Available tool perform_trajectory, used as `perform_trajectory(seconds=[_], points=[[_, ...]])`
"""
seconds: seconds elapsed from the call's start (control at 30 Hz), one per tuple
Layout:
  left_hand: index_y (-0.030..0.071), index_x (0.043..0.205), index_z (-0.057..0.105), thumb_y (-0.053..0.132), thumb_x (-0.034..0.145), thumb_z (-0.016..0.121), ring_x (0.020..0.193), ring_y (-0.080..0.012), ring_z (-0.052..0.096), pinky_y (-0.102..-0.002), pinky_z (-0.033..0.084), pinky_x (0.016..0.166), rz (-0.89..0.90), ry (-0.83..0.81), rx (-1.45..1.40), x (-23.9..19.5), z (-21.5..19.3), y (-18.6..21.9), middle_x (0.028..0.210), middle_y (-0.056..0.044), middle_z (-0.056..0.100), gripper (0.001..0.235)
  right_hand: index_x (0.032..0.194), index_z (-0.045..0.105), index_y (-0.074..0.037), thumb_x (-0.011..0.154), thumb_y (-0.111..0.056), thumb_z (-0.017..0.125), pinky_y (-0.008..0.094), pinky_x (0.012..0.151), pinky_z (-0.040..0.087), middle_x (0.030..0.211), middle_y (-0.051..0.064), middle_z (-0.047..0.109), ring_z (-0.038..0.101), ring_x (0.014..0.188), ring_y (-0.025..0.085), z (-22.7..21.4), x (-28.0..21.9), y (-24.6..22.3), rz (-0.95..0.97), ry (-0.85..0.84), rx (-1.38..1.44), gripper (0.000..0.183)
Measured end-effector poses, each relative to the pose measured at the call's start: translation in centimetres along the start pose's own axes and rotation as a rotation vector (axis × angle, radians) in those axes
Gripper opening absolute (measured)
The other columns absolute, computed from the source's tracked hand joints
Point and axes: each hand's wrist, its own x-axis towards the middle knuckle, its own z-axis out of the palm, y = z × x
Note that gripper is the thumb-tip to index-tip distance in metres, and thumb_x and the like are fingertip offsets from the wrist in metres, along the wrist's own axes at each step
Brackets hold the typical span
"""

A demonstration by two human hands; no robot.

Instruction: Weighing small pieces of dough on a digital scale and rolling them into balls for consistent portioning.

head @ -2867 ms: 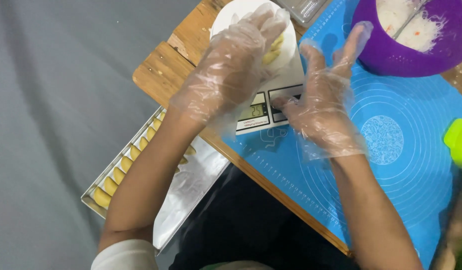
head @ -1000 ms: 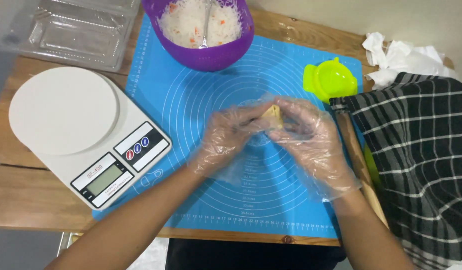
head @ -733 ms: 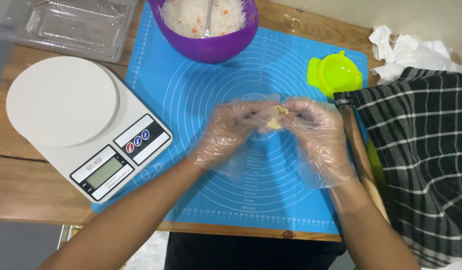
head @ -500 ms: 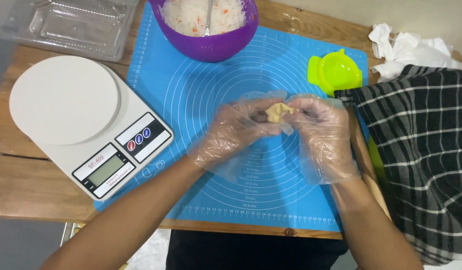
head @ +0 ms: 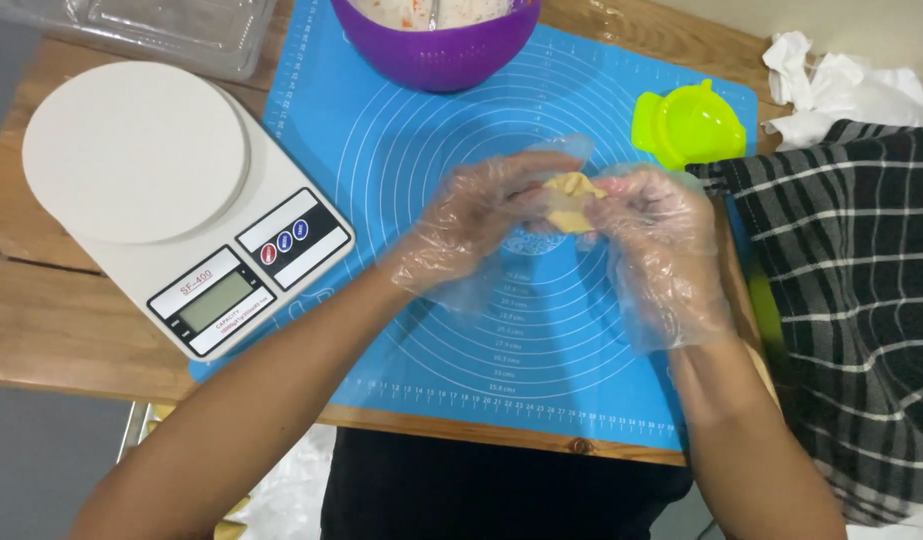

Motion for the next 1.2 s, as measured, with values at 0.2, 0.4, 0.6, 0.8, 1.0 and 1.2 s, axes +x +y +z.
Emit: perform_trajectory(seconds=[0.2,0.4,0.6,0.8,1.0,1.2], points=[[0.024,0.139,0.063,0.003,0.101,0.062,0.114,-0.0216,0.066,-0.039,0.062,0.096,0.008,-0.166,-0.107,0.0,-0.2,1.8,0.135,-0.013,0.065,0.044,0.108,0.063,0.000,0.096,0.002,0.069,0.021,0.057,0.061,0.097,0.015,0.072,0.071,0.071,0.016,0.0,0.8,-0.4,0.009,-0.005,0.106,0.014],[0.016,0.140,0.062,0.006,0.097,0.069,0.114,-0.0206,0.067,-0.036,0.060,0.094,0.033,-0.084,-0.084,-0.1,0.2,1.2,0.135,-0.015,0.067,0.044,0.103,0.060,-0.005,0.096,-0.002,0.072,0.017,0.053,0.056,0.098,0.013,0.071,0.067,0.071,0.014,0.4,1.0,0.8,-0.003,0.073,0.125,0.014],[0.013,0.137,0.066,0.009,0.096,0.070,0.112,-0.0199,0.069,-0.039,0.061,0.098,0.056,0.055,0.197,0.1,0.5,1.4,0.130,-0.014,0.071,0.041,0.100,0.072,0.004,0.093,-0.001,0.078,0.030,0.055,0.062,0.090,0.022,0.074,0.070,0.067,0.020,1.5,0.3,-1.0,-0.074,0.059,-0.183,0.010],[0.006,0.129,0.068,0.013,0.087,0.078,0.108,-0.0324,0.075,-0.044,0.063,0.094,0.001,0.179,0.295,0.5,1.1,2.3,0.118,-0.019,0.075,0.044,0.112,0.075,0.004,0.079,0.002,0.088,0.035,0.074,0.063,0.102,0.021,0.074,0.076,0.087,0.024,2.0,-0.1,-0.8,-0.195,0.014,-0.354,0.035],[0.009,0.114,0.075,0.024,0.090,0.076,0.102,-0.0242,0.076,-0.041,0.063,0.088,0.048,0.243,0.260,0.5,1.8,1.5,0.104,-0.013,0.079,0.028,0.107,0.074,0.008,0.079,0.010,0.080,0.037,0.080,0.066,0.099,0.021,0.075,0.076,0.090,0.024,1.3,0.1,-0.6,-0.069,0.055,-0.106,0.029],[0.011,0.104,0.078,0.028,0.094,0.071,0.080,-0.0188,0.077,-0.037,0.063,0.081,-0.090,0.136,0.279,0.0,1.6,2.2,0.084,-0.008,0.079,0.020,0.102,0.074,0.007,0.088,0.008,0.072,0.029,0.062,0.061,0.094,0.021,0.076,0.071,0.075,0.020,1.0,0.6,-2.3,0.050,0.028,-0.098,0.015]])
